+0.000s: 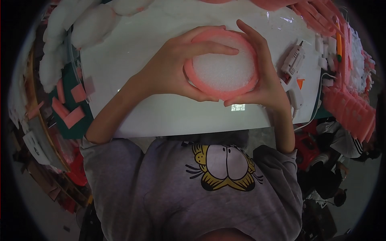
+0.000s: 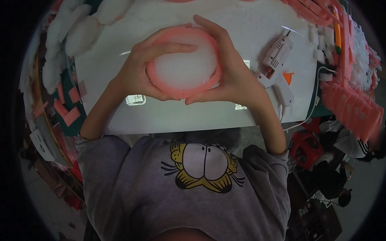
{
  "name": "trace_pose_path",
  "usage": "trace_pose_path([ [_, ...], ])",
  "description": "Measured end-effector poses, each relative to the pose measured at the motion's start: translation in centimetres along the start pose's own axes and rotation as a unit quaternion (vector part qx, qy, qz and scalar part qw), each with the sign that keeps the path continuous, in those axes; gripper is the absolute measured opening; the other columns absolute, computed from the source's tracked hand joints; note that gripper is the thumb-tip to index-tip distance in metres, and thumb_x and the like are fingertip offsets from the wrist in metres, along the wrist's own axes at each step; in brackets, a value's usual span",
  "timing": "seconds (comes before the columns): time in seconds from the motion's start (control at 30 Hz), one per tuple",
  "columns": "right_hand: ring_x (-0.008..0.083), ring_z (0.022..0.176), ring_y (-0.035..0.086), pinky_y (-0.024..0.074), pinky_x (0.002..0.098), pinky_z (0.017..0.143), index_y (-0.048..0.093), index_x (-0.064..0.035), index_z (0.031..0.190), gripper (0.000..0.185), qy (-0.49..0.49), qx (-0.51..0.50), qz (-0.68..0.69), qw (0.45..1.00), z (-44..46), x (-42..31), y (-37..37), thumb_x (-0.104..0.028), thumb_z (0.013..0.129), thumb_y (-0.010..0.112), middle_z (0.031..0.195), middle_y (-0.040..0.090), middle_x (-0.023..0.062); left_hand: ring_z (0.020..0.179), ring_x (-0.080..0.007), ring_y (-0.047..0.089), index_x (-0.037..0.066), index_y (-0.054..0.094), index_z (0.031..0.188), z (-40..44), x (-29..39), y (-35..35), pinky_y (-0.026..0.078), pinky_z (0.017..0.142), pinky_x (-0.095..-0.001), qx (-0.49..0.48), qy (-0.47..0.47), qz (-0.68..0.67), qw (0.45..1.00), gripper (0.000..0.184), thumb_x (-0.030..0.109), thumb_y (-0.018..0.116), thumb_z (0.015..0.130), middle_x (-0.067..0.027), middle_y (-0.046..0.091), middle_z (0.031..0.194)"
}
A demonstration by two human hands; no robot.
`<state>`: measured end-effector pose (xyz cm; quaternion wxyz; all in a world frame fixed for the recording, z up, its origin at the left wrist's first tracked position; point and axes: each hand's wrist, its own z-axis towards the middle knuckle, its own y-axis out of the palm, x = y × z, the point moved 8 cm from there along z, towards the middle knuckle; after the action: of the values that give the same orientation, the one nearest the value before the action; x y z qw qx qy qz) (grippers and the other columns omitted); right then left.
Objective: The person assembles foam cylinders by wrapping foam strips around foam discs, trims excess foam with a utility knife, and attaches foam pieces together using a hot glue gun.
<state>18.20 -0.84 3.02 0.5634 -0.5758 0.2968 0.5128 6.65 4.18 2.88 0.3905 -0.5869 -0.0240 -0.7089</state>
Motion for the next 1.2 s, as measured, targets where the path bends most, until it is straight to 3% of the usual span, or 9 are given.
trace_pose_path([
  [0.27,0.0279,0.120,0.045,0.0406,0.0396,0.098,0.022,-0.0060,0.140,0.121,-0.012,0.028,0.003,1.000,0.02,-0.10,-0.43,-0.033,0.045,0.091,0.135,0.038,0.0142,0.111,-0.0293,0.052,0.021,0.062,0.113,0.00,-0.03,-0.03,0.046,0.092,-0.0397,0.001,-0.001,0.004,1.000,0.071,0.022,0.083,0.045,-0.0112,0.051,0.126],
  [0.43,0.0291,0.114,0.052,0.0438,0.0399,0.095,0.024,-0.0079,0.140,0.123,-0.004,0.039,0.011,0.999,0.07,0.05,-0.54,-0.034,0.041,0.092,0.125,0.049,0.0155,0.111,-0.0292,0.052,0.021,0.062,0.112,0.03,-0.08,-0.07,0.046,0.092,-0.0395,-0.007,-0.004,-0.007,1.000,0.070,0.022,0.083,0.045,-0.0115,0.051,0.126],
  [0.63,0.0294,0.112,0.054,0.0442,0.0396,0.094,0.024,-0.0098,0.140,0.122,0.005,0.031,0.000,0.999,0.17,-0.04,-0.51,-0.033,0.041,0.092,0.120,0.054,0.0159,0.112,-0.0290,0.052,0.020,0.063,0.109,-0.14,-0.15,0.09,0.046,0.092,-0.0385,-0.014,-0.006,-0.004,1.000,0.067,0.018,0.082,0.046,-0.0116,0.050,0.127],
  [1.07,0.0288,0.111,0.054,0.0439,0.0385,0.095,0.026,-0.0109,0.139,0.119,0.022,0.033,0.032,0.999,0.19,0.26,-0.47,-0.028,0.041,0.092,0.120,0.055,0.0136,0.112,-0.0301,0.051,0.019,0.063,0.107,-0.49,-0.34,0.52,0.046,0.091,-0.0386,-0.024,-0.015,0.034,0.999,0.065,0.017,0.081,0.045,-0.0122,0.047,0.130],
  [1.17,0.0281,0.113,0.053,0.0432,0.0382,0.095,0.027,-0.0096,0.139,0.119,0.011,0.023,0.023,0.999,0.16,0.29,-0.68,-0.028,0.042,0.092,0.124,0.053,0.0131,0.113,-0.0303,0.051,0.020,0.062,0.109,-0.41,-0.35,0.56,0.046,0.092,-0.0389,-0.023,-0.022,0.034,0.999,0.066,0.018,0.081,0.046,-0.0121,0.047,0.130],
  [1.2,0.0275,0.119,0.048,0.0414,0.0387,0.098,0.025,-0.0077,0.139,0.123,0.008,0.012,0.011,1.000,0.15,0.33,-0.60,-0.028,0.039,0.093,0.134,0.041,0.0130,0.114,-0.0302,0.050,0.020,0.062,0.111,-0.37,-0.32,0.54,0.046,0.092,-0.0390,-0.021,-0.018,0.041,0.999,0.067,0.018,0.081,0.046,-0.0120,0.046,0.130],
])
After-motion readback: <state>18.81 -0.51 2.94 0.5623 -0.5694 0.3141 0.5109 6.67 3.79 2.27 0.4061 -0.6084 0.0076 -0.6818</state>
